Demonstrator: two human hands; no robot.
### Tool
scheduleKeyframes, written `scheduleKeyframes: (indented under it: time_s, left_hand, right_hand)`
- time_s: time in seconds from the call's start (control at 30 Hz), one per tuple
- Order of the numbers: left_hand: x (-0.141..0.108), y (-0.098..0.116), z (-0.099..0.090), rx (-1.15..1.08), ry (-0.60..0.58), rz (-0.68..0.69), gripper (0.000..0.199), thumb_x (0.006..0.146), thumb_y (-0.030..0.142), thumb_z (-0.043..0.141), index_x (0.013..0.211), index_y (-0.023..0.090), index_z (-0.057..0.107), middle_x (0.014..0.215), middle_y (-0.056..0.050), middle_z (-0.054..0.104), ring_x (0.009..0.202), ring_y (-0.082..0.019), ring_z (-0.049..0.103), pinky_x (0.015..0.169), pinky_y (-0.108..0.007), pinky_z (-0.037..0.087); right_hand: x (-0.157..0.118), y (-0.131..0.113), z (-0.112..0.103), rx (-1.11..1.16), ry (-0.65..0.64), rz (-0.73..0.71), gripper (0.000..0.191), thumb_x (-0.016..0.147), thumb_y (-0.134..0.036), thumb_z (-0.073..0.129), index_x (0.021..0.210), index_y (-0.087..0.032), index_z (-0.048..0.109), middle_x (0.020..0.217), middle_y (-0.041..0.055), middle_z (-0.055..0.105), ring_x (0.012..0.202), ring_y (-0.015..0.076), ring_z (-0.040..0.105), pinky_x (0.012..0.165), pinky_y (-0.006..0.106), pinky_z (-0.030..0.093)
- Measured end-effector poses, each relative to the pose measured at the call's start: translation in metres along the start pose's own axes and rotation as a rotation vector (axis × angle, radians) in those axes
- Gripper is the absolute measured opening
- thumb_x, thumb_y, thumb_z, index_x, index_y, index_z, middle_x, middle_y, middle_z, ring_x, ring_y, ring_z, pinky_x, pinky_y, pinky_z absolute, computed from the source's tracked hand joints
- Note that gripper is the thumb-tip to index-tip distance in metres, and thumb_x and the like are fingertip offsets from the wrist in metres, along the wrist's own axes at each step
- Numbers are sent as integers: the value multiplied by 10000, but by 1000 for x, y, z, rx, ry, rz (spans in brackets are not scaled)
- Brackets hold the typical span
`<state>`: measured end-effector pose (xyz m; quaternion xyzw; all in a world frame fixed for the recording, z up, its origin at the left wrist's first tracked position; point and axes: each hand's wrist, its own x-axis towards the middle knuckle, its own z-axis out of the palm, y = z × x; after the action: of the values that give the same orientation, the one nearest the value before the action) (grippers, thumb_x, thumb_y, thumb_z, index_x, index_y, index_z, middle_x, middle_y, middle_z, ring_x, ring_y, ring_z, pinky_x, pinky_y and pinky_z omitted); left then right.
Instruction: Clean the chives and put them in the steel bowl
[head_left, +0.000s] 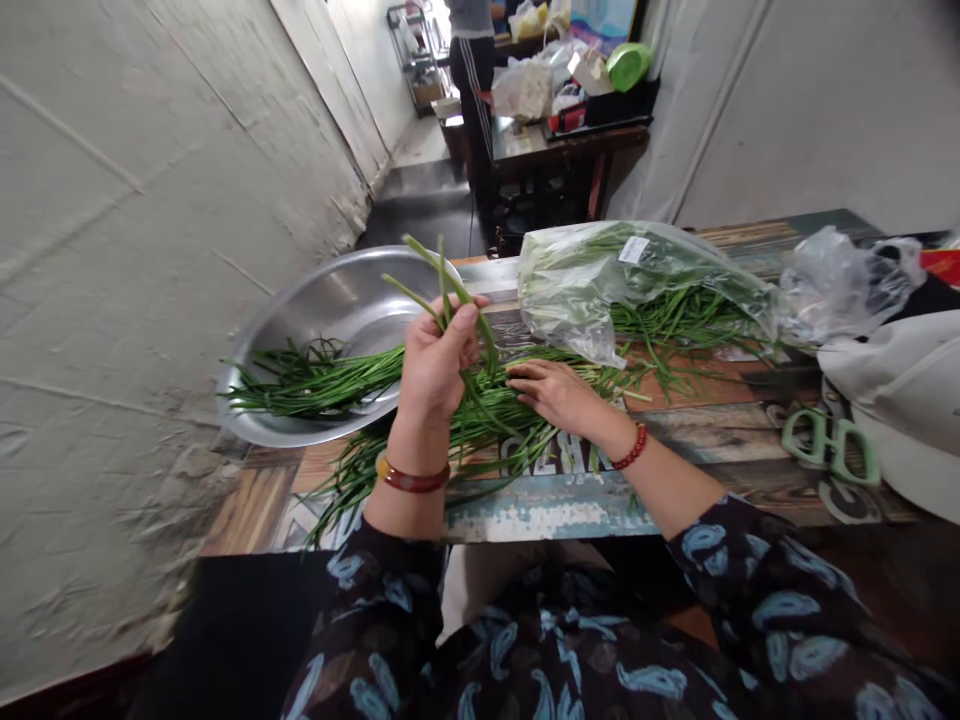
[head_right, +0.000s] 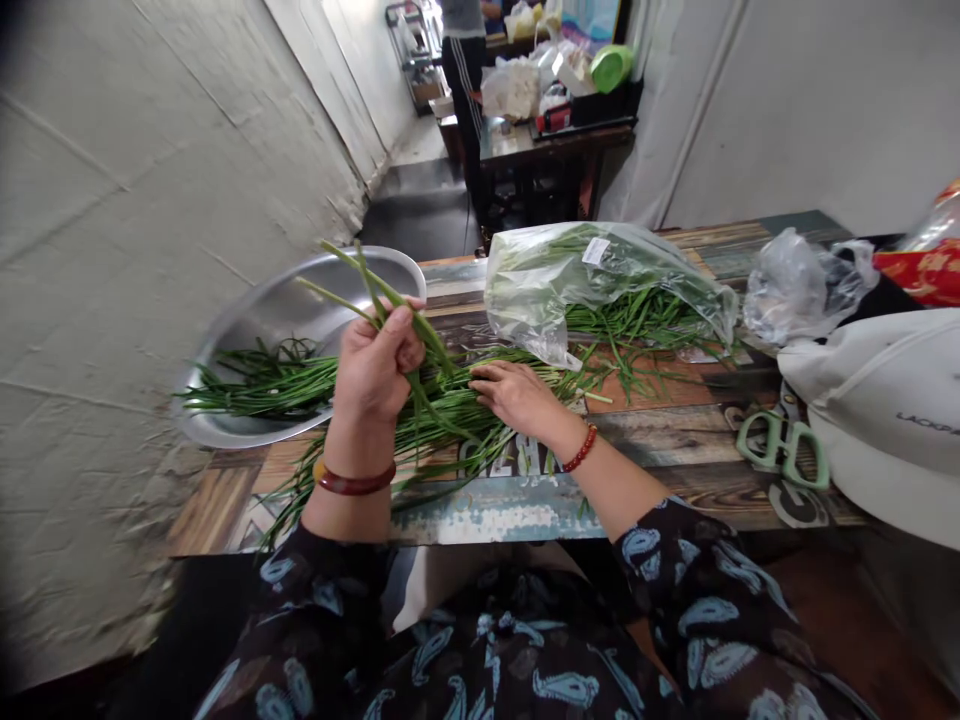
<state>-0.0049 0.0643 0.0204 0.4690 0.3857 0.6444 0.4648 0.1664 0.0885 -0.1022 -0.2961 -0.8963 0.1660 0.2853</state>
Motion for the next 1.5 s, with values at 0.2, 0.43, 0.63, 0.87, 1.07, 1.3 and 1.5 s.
scheduleKeyframes:
  time_s: [0.2, 0.43, 0.63, 0.87, 1.07, 1.3, 1.5]
  left_hand:
    - [9, 55, 22, -142, 83, 61, 113, 874, 212, 678, 767, 177, 689, 551, 51, 510, 370, -15, 297, 342, -168, 213]
    - [-8, 63, 28, -93, 122, 3, 172, 807, 260, 765, 713, 176, 648, 520, 62, 516, 348, -6, 315, 326, -159, 221]
    - [-27, 84, 30, -94, 145, 91, 270, 775, 279, 791, 675, 167, 566, 471, 82, 453, 345, -12, 307, 342, -158, 200]
    - [-51, 106, 45, -41, 20, 158, 413, 713, 344, 827, 630, 180, 457, 438, 107, 339, 349, -18, 242, 369, -182, 155]
    - [-70, 69, 40, 122, -62, -22, 416, 687, 401, 831, 631, 165, 492, 449, 94, 358, 374, -21, 252, 382, -192, 144]
    - [-102, 45, 5, 3, -151, -200, 438, 711, 458, 808, 960, 115, 698, 521, 91, 331, 418, -20, 234, 423, -190, 131]
    - [-112, 41, -8, -43, -81, -174, 363, 762, 465, 767, 797, 117, 672, 497, 89, 316, 402, -21, 274, 407, -173, 178]
  right_hand:
    - [0, 7, 7, 43, 79, -40, 246, 956, -241, 516, 1063, -189, 732, 1222, 121, 695, 1175, 255, 622, 1021, 447, 486]
    - [4, 14, -10, 585, 289, 212, 251, 908, -368, 581, 989, -208, 757, 1061, 88, 758, 1009, 226, 694, 931, 407, 534]
    - [4, 2, -59, 1129, 606, 394, 340, 847, -495, 652, 1037, -225, 729, 1012, 37, 749, 872, 153, 691, 762, 280, 544]
    - [3, -72, -123, 1144, 495, 90, 472, 911, -616, 489, 1193, -267, 638, 1177, 65, 687, 1013, 176, 668, 829, 305, 544]
    - [-9, -136, -84, 681, 357, 157, 362, 923, -504, 535, 1031, -178, 652, 773, 33, 681, 703, 159, 622, 697, 288, 471]
    - [-22, -140, -41, 1002, 324, 364, 405, 908, -570, 509, 786, -190, 578, 502, -64, 454, 449, 86, 365, 454, 230, 282]
    - [-29, -152, -32, 1282, 71, 450, 402, 840, -568, 611, 825, -166, 621, 529, -59, 490, 441, 63, 384, 440, 204, 289]
